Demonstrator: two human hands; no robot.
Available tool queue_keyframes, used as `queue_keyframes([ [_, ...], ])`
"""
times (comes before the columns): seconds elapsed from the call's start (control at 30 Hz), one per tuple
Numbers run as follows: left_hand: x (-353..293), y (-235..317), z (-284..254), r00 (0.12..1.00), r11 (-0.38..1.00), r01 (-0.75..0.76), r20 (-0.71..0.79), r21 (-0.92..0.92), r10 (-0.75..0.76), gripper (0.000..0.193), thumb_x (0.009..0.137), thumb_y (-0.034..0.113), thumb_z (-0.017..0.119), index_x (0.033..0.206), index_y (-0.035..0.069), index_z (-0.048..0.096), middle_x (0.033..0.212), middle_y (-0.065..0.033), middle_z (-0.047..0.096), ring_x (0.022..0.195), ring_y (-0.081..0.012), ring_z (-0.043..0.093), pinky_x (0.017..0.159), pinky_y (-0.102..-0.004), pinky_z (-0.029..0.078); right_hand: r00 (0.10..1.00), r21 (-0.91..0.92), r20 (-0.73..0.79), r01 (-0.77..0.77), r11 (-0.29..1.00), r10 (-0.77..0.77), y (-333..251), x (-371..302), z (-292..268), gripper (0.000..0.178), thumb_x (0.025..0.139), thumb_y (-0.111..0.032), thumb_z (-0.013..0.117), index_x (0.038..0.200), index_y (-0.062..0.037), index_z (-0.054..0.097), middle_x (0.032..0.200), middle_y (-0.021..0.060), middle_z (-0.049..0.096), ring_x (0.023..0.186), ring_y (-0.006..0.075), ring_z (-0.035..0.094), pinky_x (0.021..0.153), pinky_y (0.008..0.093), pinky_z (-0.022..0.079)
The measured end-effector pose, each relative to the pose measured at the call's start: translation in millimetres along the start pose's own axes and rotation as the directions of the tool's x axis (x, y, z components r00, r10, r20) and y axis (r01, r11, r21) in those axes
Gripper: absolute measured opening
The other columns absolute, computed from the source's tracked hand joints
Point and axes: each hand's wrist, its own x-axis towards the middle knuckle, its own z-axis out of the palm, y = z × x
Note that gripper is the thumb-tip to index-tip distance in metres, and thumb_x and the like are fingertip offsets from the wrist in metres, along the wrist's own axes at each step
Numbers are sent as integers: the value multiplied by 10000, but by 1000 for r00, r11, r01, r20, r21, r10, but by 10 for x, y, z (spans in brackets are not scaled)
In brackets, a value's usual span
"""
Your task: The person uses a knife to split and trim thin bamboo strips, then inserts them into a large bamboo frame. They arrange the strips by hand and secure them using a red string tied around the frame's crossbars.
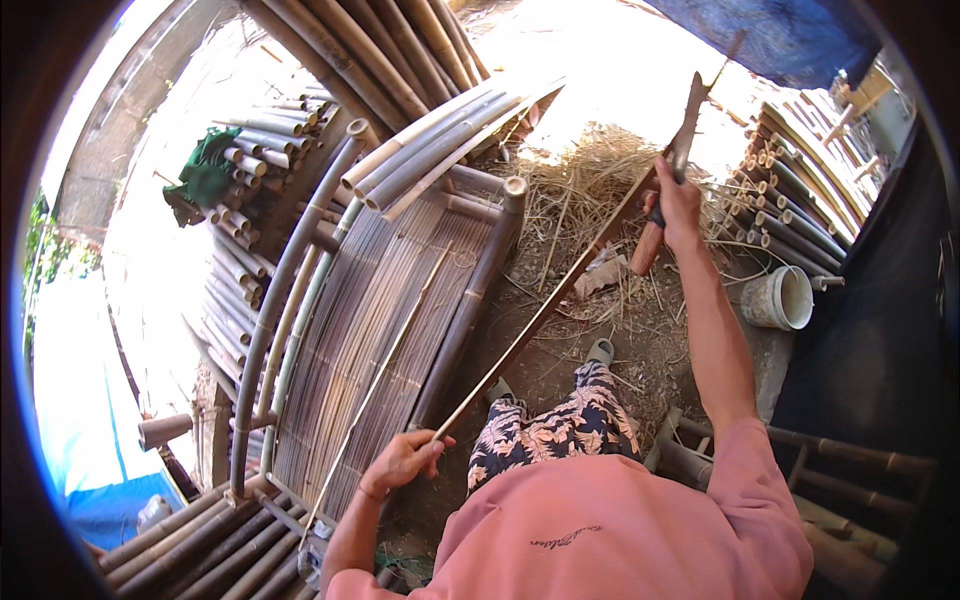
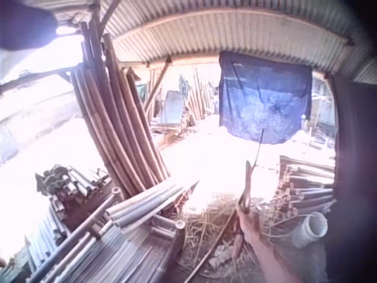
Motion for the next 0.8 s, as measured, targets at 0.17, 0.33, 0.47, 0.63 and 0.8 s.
queue_keyframes([
  [0.17,-6,208,329,988,960,-86,-144,-266,49,305,1001,203,567,1206,-14,634,741,16,589,578,-31,490,492,-189,396,902,-611,321,431,664,-290,89,-598,291,568,964,-647,390,928,-111,574,623,-39,488,440,80,404,356,238,358],
  [0.33,317,392,309,952,857,-224,-291,-464,91,367,1000,180,562,1301,-30,555,817,7,569,529,-11,380,437,-169,301,674,-534,628,737,415,-388,557,-1683,712,567,939,-633,460,934,-76,563,753,82,597,609,201,602,538,370,523],
  [0.47,506,572,272,911,884,-253,-403,-392,82,315,1004,186,553,1255,2,604,741,35,522,522,-8,378,429,-175,298,503,-359,797,840,407,-334,740,-2356,762,576,903,-617,541,913,-41,564,750,169,635,693,321,675,598,432,546],
  [0.63,482,642,335,854,918,-291,-506,-267,123,307,1000,191,554,1231,4,631,676,49,495,525,-9,405,439,-179,318,564,-404,795,767,499,-224,717,-2180,941,557,921,-584,536,923,-28,571,722,174,651,686,354,679,609,446,548],
  [0.8,438,682,388,855,928,-255,-512,-272,85,317,1000,191,548,1239,-1,628,663,53,501,534,-12,430,461,-177,352,452,-308,864,822,479,-220,605,-2108,886,547,934,-587,507,909,-45,578,747,190,656,718,361,680,633,455,548],
])
